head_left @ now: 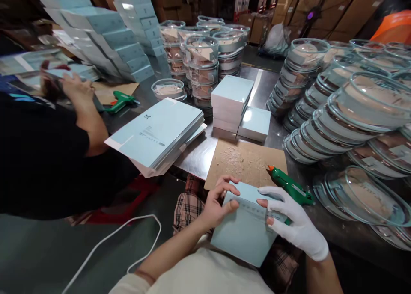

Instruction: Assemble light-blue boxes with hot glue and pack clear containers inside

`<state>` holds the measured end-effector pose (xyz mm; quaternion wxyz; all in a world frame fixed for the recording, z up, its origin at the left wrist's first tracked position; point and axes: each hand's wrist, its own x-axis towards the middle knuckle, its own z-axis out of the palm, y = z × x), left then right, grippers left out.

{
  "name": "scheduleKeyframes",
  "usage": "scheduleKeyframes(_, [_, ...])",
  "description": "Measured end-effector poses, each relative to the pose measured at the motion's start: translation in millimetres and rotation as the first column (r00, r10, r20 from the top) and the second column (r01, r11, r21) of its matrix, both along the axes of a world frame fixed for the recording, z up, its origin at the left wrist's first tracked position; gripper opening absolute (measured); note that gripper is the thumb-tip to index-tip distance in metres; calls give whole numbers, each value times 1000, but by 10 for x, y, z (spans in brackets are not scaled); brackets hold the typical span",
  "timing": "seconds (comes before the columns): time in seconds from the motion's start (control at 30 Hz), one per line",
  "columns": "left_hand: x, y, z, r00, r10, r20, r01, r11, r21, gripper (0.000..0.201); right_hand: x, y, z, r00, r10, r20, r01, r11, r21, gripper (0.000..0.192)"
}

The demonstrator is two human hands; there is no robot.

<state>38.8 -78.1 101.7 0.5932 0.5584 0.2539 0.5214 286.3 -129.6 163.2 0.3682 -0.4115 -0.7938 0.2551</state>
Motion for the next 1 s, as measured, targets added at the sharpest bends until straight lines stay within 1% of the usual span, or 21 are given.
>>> scheduleKeyframes(0.1, [12, 2, -15, 1000, 8, 28, -7, 999, -37, 44, -1, -5, -23, 1000, 10, 8, -10, 1000, -1, 36])
scheduleKeyframes(0.17, [25, 18, -22, 999, 18, 40, -16, 999, -43, 44, -29, -22, -62, 1000, -30, 2, 30, 999, 35, 34])
scheduleKeyframes(0.23, [33, 51, -15, 999, 30, 44, -29, 999, -42, 42, -87, -28, -123, 988, -143, -51, 147, 985, 87, 28])
scheduleKeyframes(0.3, [33, 97, 11, 998, 37, 43, -36, 999, -41, 41, -166, -15, -204, 953, -260, -155, 280, 952, 123, 20])
scheduleKeyframes(0.37, [23, 151, 49, 999, 24, 35, -22, 999, -40, 42, -250, 0, -302, 911, -330, -248, 366, 923, 115, 13])
scheduleKeyframes(0.4, [15, 181, 71, 999, 19, 28, -18, 999, -41, 43, -293, -2, -356, 886, -361, -291, 400, 912, 87, 15])
scheduleKeyframes(0.43, [6, 213, 92, 999, 28, 22, -27, 999, -48, 43, -336, -17, -414, 857, -391, -334, 426, 904, 34, 25])
scheduleKeyframes(0.47, [-3, 247, 113, 998, 58, 15, -57, 997, -60, 43, -379, -46, -473, 831, -416, -369, 432, 901, -42, 45])
scheduleKeyframes(0.53, [-10, 325, 147, 985, 170, 3, -169, 979, -111, 41, -462, -136, -582, 796, -462, -391, 402, 887, -229, 91])
scheduleKeyframes(0.57, [-7, 365, 160, 973, 230, 1, -228, 963, -145, 40, -494, -181, -623, 785, -496, -372, 392, 862, -322, 103])
scheduleKeyframes(0.6, [0, 404, 169, 960, 279, 9, -273, 946, -174, 43, -512, -208, -644, 776, -536, -334, 399, 826, -399, 105])
scheduleKeyframes(0.63, [8, 438, 175, 950, 311, 27, -301, 936, -184, 52, -511, -203, -639, 758, -582, -296, 425, 784, -453, 100])
scheduleKeyframes(0.67, [13, 466, 178, 943, 328, 51, -316, 934, -169, 67, -483, -151, -603, 724, -634, -273, 471, 743, -476, 93])
scheduleKeyframes(0.7, [11, 486, 180, 937, 341, 75, -331, 935, -127, 84, -427, -41, -535, 677, -685, -270, 526, 707, -473, 87])
scheduleKeyframes(0.73, [-3, 500, 184, 928, 360, 90, -356, 933, -61, 97, -342, 134, -441, 630, -720, -293, 574, 685, -448, 83])
scheduleKeyframes(0.77, [-33, 508, 193, 915, 394, 89, -397, 918, 22, 105, -234, 371, -329, 582, -744, -327, 626, 667, -404, 81])
scheduleKeyframes(0.8, [-82, 518, 210, 894, 443, 68, -448, 887, 111, 106, -109, 663, -213, 537, -762, -362, 673, 646, -361, 81])
scheduleKeyframes(0.87, [-243, 564, 283, 830, 557, -17, -533, 802, 269, 96, 145, 1341, -14, 505, -752, -425, 699, 645, -310, 87])
scheduleKeyframes(0.9, [-353, 614, 341, 789, 610, -76, -558, 762, 328, 90, 254, 1683, 53, 508, -755, -415, 698, 643, -315, 89])
scheduleKeyframes(0.97, [-625, 791, 494, 688, 688, -231, -570, 709, 415, 76, 404, 2272, 113, 554, -755, -351, 680, 653, -334, 85])
scheduleKeyframes(1.0, [-781, 917, 584, 618, 719, -318, -568, 688, 453, 71, 443, 2492, 113, 584, -744, -324, 668, 668, -330, 78])
